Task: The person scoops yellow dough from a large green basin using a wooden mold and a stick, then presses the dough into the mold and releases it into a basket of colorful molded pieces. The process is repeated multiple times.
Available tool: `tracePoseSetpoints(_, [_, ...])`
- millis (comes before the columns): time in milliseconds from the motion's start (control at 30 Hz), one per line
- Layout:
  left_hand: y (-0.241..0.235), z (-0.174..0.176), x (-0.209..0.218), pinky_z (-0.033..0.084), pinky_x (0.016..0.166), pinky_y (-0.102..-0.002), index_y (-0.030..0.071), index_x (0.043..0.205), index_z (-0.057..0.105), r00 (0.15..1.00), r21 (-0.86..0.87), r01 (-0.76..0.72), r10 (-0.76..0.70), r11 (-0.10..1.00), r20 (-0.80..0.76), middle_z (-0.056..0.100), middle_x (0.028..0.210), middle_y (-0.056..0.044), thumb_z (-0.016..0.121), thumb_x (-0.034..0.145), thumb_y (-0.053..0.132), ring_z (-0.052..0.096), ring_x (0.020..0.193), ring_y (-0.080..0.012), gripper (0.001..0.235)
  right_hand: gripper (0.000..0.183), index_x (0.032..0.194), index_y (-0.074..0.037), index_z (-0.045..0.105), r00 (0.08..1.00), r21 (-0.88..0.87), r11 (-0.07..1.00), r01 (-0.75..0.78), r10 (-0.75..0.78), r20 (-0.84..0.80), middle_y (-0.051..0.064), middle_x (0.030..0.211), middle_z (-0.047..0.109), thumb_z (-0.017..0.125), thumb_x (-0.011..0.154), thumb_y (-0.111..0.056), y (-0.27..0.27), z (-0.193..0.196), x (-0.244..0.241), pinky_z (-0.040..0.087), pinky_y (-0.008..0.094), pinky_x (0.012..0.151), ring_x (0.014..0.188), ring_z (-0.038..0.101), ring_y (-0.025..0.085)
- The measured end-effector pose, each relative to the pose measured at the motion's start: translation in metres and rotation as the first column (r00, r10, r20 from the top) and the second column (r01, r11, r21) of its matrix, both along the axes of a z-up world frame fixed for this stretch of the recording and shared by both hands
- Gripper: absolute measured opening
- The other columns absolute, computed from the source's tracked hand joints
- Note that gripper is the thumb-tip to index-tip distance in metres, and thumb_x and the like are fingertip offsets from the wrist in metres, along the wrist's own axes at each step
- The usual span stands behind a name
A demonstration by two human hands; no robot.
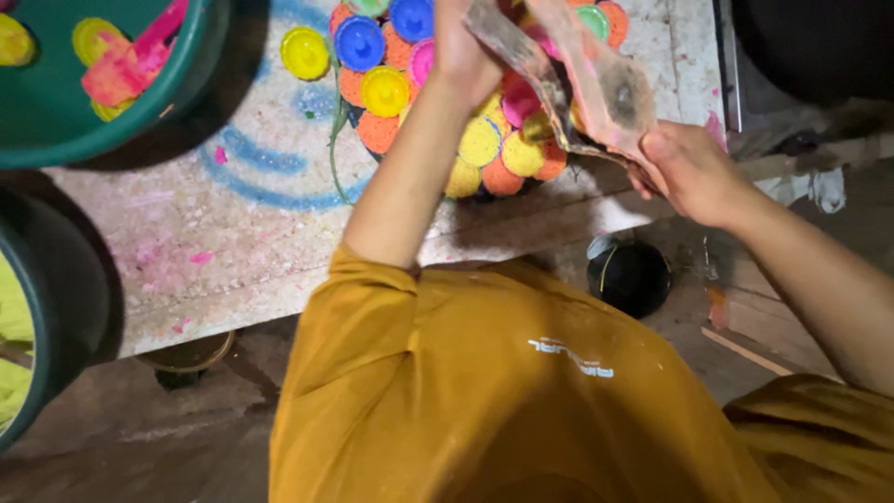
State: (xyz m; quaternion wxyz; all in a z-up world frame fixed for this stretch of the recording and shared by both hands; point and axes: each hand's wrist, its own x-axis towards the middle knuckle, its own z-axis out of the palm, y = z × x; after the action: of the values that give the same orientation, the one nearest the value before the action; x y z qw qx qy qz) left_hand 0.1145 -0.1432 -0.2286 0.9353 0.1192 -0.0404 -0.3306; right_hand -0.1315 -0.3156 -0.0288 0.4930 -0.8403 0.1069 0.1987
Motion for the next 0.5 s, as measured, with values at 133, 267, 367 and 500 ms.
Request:
tracePoseSetpoints(133, [0.038, 0.021, -0.058, 0.045, 0.046, -0.033, 0.009, 0.141, 0.048, 0.831, 0.74, 0.344, -0.554, 0.577, 0.046, 0.075, 0.107, -0.011, 0.02, 0.092, 0.069, 0.062, 0.058, -0.0178, 0.083, 0.073, 0.108, 0.0, 0.06, 0.994, 0.115, 0.993, 0.011, -0.024, 0.108, 0.007, 0.082, 0.06, 0.039, 0.104, -0.07, -0.002, -0.013, -0.016, 0.046, 0.029, 0.063, 0.072, 0.057, 0.014])
tracePoseSetpoints(267, [0.075, 0.065, -0.103, 0.05, 0.06, -0.041, 0.006, 0.162, 0.02, 0.589, 0.744, -0.352, -0.483, 0.568, 0.648, 0.073, 0.114, -0.008, 0.046, 0.099, 0.042, 0.065, 0.073, -0.0266, 0.077, 0.073, 0.11, -0.001, 0.06, 0.968, 0.122, 0.984, 0.128, -0.151, 0.2, 0.005, 0.084, 0.06, 0.036, 0.105, -0.07, -0.01, -0.032, -0.021, 0.045, 0.028, 0.064, 0.072, 0.057, 0.014])
tracePoseSetpoints(367, [0.097, 0.102, -0.132, 0.058, 0.076, -0.045, 0.014, 0.166, 0.025, 0.124, 0.542, -0.734, -0.703, 0.41, 0.7, 0.067, 0.131, -0.005, 0.059, 0.093, 0.018, 0.072, 0.088, -0.0303, 0.081, 0.067, 0.116, -0.001, 0.058, 0.938, 0.262, 0.937, 0.231, -0.286, 0.195, 0.005, 0.087, 0.062, 0.037, 0.108, -0.065, -0.008, -0.043, -0.027, 0.049, 0.029, 0.067, 0.074, 0.059, 0.014])
tracePoseSetpoints(500, [0.086, 0.135, -0.139, 0.047, 0.108, -0.055, 0.01, 0.156, 0.028, -0.06, 0.096, -0.946, -0.457, 0.311, 0.887, 0.052, 0.147, -0.015, 0.07, 0.081, 0.017, 0.062, 0.128, -0.0385, 0.086, 0.066, 0.106, -0.006, 0.066, 0.962, 0.091, 0.964, 0.251, -0.259, 0.087, 0.007, 0.079, 0.061, 0.026, 0.109, -0.058, 0.033, -0.021, -0.037, 0.045, 0.032, 0.063, 0.069, 0.055, 0.016])
